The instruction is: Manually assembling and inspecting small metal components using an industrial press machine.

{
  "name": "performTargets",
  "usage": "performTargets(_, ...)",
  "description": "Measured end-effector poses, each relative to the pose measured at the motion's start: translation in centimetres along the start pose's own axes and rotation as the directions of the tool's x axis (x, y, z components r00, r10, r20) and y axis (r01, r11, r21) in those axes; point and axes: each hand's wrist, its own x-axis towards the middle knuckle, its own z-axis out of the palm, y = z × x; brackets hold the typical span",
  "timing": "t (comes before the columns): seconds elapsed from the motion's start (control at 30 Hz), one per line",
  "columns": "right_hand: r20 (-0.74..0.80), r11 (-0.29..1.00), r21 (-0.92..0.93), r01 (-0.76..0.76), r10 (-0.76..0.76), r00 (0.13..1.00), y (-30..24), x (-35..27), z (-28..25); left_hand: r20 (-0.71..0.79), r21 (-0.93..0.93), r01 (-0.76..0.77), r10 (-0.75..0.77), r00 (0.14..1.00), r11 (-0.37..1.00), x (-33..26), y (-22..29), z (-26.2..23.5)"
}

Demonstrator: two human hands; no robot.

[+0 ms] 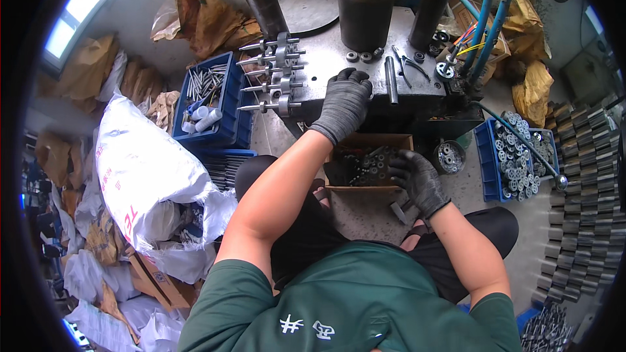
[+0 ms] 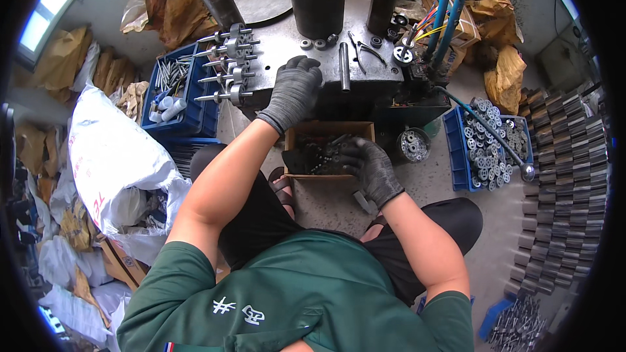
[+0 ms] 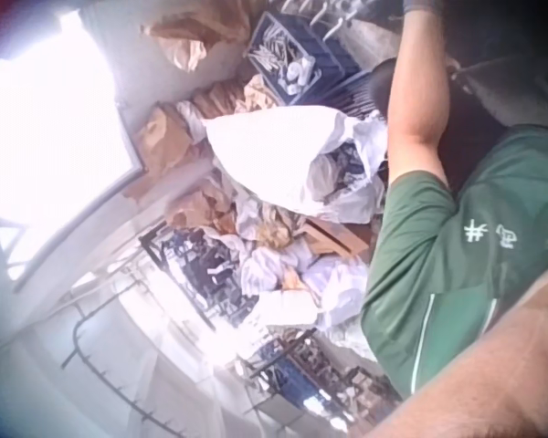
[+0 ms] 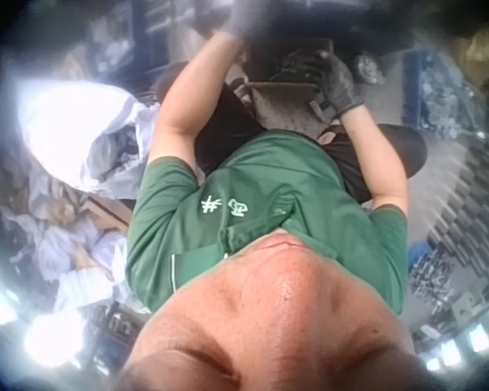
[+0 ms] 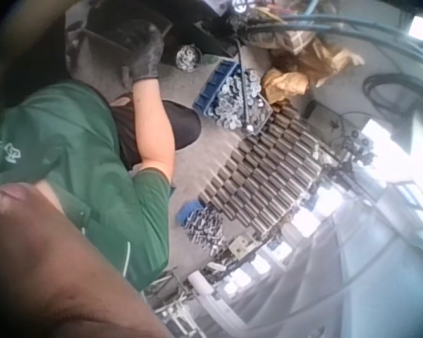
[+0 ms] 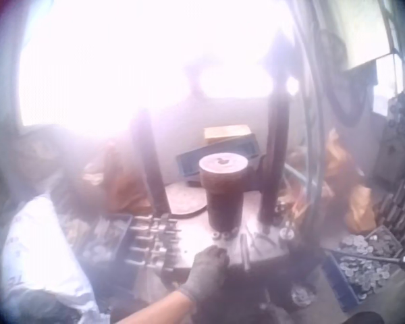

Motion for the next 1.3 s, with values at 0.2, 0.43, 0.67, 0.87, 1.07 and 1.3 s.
performTargets(0.2, 0.085, 0.999, 0.034, 0.034, -0.037, 0.996, -0.2, -0.4, 1.2, 0.156, -0.293, 0.051, -0.005, 0.988, 0.955, -1.6, 4.1, -2.4)
performTargets(0.43, 0.269, 0.970, 0.228, 0.079, -0.141, 0.953, -2.4, -2.1, 2.2, 0.010, -0.724, -0.108, 0.167, 0.986, 0.681, -4.4, 7.4, -5.3)
performTargets(0.67, 0.456, 0.958, 0.196, 0.210, -0.279, 0.845, -3.5, -4.1, 2.5, -0.075, -0.850, -0.198, 0.259, 0.963, 0.489, -4.1, 8.1, -6.6)
performTargets(0.87, 0.456, 0.934, 0.130, 0.333, -0.355, 0.816, -5.2, -6.2, 3.3, -0.104, -0.866, -0.194, 0.215, 0.971, 0.461, -3.8, 8.4, -7.1)
performTargets(1.07, 0.229, 0.786, -0.126, 0.606, -0.571, 0.788, -4.3, -7.3, 2.8, -0.063, -0.903, -0.120, 0.149, 0.987, 0.412, -3.8, 8.8, -7.5)
performTargets(1.3, 0.244, 0.638, -0.183, 0.748, -0.707, 0.663, -3.8, -8.0, 2.7, -0.003, -0.979, -0.038, 0.170, 0.985, 0.202, -4.2, 9.0, -8.4)
